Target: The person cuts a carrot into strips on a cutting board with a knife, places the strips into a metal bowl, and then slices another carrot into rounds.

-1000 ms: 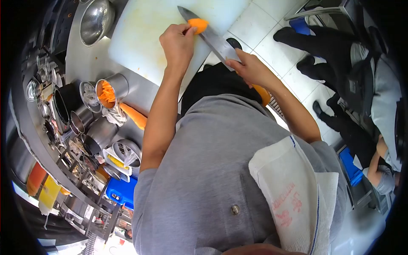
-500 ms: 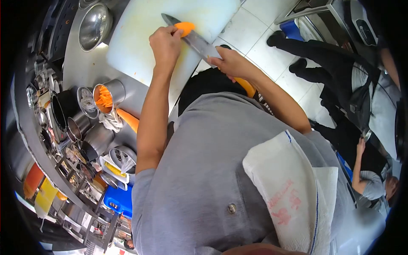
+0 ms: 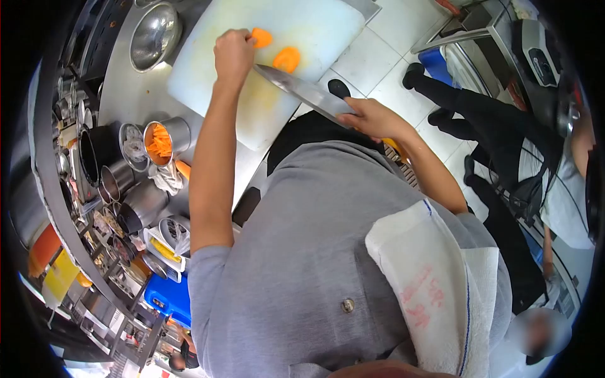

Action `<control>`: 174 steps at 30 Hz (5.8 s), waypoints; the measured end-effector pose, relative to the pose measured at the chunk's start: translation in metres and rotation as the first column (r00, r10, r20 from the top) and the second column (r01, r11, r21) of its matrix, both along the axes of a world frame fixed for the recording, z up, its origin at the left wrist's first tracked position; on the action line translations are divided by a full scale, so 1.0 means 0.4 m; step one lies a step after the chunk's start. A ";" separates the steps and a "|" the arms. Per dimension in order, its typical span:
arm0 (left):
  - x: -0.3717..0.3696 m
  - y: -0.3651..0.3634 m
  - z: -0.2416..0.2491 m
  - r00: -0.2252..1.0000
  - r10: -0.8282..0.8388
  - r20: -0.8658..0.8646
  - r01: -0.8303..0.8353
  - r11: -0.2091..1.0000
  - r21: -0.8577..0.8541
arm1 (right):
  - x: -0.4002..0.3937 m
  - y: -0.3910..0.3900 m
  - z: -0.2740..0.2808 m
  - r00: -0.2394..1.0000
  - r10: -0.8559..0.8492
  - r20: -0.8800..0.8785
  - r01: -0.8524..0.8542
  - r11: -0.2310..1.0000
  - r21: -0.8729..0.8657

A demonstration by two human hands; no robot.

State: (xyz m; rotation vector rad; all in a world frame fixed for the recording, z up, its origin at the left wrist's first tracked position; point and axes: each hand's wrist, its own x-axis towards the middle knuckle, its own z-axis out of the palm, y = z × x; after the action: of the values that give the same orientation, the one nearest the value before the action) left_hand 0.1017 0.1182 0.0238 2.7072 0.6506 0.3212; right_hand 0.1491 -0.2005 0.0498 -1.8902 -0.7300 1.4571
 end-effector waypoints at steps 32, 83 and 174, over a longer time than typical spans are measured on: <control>0.005 -0.195 -0.008 0.994 0.008 0.112 0.033 0.932 -0.360 | 0.107 -0.061 -0.016 0.931 -0.334 -0.148 0.322 0.942 -0.098; -0.011 -0.195 -0.012 0.988 0.044 0.146 0.010 0.935 -0.355 | 0.068 0.078 -0.057 0.974 -0.223 -0.029 0.221 0.974 -0.051; 0.077 -0.230 0.033 0.996 -0.063 0.063 0.080 0.941 -0.330 | 0.139 -0.108 0.021 0.939 -0.315 -0.135 0.299 0.946 -0.127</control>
State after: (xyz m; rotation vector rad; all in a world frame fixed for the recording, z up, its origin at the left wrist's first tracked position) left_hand 0.1324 0.0263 0.0369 2.3842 0.5356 0.2381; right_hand 0.2048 -0.2437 0.0582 -1.8453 -0.2736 1.4404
